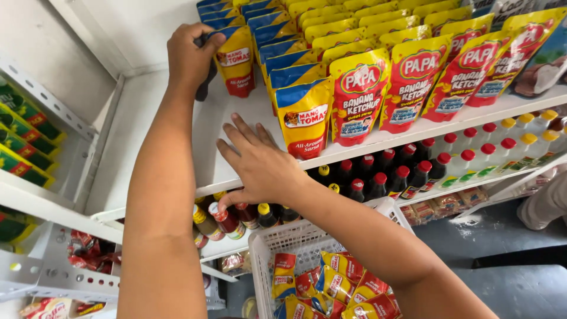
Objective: Wiping sauce packets with a cloth and arranging them neatly on a grocery store shelf.
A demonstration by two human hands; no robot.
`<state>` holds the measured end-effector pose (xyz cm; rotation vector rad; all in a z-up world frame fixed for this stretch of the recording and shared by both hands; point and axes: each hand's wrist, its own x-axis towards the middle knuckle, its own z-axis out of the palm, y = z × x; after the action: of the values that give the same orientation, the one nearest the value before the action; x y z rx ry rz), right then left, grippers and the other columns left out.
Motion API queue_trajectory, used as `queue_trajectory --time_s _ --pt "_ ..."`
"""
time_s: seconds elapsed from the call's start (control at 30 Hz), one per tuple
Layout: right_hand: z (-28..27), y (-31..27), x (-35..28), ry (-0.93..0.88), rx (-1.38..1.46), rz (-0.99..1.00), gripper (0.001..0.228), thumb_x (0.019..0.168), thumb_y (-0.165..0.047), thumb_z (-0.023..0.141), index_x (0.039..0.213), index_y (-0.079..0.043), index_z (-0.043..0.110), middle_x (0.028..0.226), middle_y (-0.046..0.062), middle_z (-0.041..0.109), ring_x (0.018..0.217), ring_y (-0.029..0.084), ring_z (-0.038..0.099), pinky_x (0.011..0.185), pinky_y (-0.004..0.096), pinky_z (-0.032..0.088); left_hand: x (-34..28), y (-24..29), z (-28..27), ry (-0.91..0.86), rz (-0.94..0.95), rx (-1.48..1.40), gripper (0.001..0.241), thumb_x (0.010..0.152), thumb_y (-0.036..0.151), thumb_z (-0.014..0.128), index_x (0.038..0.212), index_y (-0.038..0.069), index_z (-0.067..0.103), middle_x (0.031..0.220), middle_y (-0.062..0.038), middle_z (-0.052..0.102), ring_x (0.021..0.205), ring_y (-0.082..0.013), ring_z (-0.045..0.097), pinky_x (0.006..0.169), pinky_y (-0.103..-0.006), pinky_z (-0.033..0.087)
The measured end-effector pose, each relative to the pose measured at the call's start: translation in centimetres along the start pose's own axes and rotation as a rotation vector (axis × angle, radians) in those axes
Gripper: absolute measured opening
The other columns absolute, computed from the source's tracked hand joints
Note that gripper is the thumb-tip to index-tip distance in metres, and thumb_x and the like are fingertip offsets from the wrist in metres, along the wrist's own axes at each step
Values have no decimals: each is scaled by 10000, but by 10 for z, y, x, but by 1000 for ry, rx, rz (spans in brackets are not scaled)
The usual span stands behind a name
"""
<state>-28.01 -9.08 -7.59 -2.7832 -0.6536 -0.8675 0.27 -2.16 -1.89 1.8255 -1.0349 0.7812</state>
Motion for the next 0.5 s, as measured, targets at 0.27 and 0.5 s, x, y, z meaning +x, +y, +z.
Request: queue_trajectory --time_s 0.27,0.5 --pt "-1 -3 -2 8 4 2 1119 693 -834 655 1335 79 566 1423 301 470 1465 488 327 1142 640 343 -13 30 -32 -368 -408 178 441 745 365 934 990 51 744 912 -138 753 822 -271 716 762 -391 550" --pt "1 -1 -2 21 -4 -2 1107 688 -833 660 1316 75 582 1413 300 481 1459 487 348 1142 635 349 -21 -8 -16 -470 -347 232 329 829 323 847 1078 112 803 946 -158 769 843 -296 744 798 -396 568"
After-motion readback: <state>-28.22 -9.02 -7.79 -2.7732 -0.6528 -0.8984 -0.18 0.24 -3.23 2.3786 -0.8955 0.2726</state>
